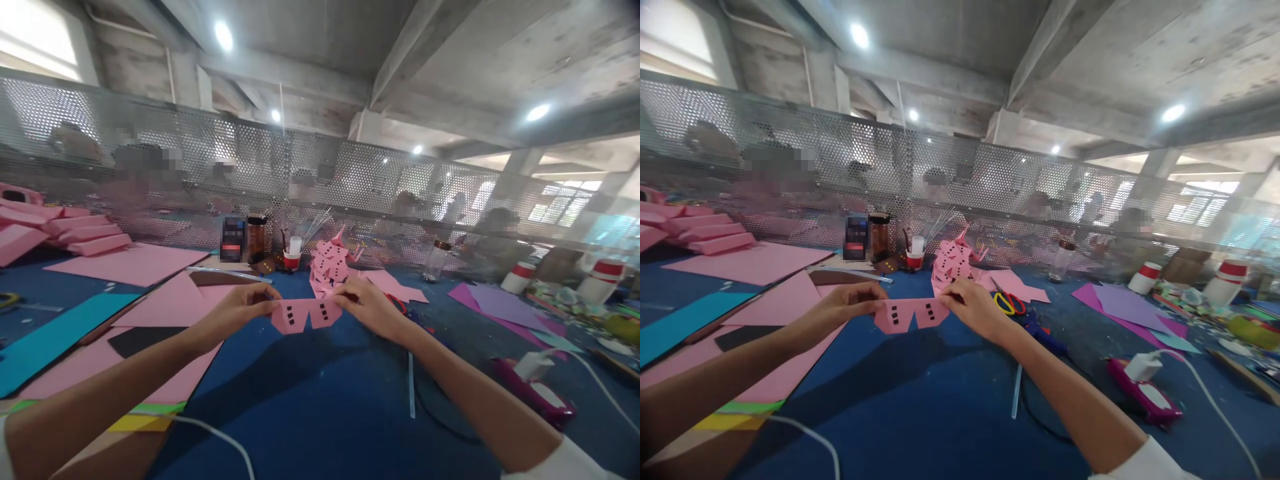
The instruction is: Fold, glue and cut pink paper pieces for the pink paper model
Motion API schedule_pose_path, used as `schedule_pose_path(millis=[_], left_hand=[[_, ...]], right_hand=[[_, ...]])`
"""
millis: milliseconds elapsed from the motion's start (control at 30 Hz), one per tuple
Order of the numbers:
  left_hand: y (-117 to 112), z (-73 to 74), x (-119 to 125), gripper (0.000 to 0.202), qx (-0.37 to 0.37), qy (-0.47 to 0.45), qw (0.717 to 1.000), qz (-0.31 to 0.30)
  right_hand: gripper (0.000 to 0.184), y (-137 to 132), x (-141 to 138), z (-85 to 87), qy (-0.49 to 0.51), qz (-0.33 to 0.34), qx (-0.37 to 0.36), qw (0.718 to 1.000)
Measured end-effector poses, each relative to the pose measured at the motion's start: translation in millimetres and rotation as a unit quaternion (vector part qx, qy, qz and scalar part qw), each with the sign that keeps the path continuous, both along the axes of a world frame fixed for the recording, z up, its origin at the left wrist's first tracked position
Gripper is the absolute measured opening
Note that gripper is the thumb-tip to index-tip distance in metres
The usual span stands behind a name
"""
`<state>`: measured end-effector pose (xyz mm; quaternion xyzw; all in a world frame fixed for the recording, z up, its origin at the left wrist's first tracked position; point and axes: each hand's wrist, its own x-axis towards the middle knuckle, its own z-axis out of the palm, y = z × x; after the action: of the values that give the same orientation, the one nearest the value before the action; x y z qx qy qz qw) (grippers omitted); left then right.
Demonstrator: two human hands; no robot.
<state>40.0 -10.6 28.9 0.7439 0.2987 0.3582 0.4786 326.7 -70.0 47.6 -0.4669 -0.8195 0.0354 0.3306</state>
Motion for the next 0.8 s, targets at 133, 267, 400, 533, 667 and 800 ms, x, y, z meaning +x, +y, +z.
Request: schedule_pose_path(millis=[133, 267, 400, 533, 667, 800], left_hand=[[7, 6.4, 10, 0.041, 0.015, -0.012, 0.998, 0.066], [17, -3.1, 20, 0.046, 0.047, -0.047, 0.987, 0.144], [18, -26.6, 31, 0.037, 0.043, -0.005, 0.988, 0.145], [25, -56.7, 33, 0.038, 0.026, 0.019, 0.991, 0.129], [34, -74.9, 26, 0.04, 0.023, 0.016, 0.989, 0.144], [34, -77.7, 23, 0.04, 0.017, 0.002, 0.989, 0.147]], right_hand=[[0.018, 7, 17, 7.3, 0.028, -0.009, 0.0, 1.0], [0.022, 32, 51, 21.0, 0.069, -0.066, 0.018, 0.995], [0.025, 74, 89, 42.4, 0.094, -0.114, 0.042, 0.988], [0.025, 123, 114, 62.3, 0.101, -0.156, 0.04, 0.982], [0.023, 167, 124, 65.2, 0.082, -0.167, 0.0, 0.982], [0.032, 196, 126, 55.0, 0.071, -0.17, -0.041, 0.982]])
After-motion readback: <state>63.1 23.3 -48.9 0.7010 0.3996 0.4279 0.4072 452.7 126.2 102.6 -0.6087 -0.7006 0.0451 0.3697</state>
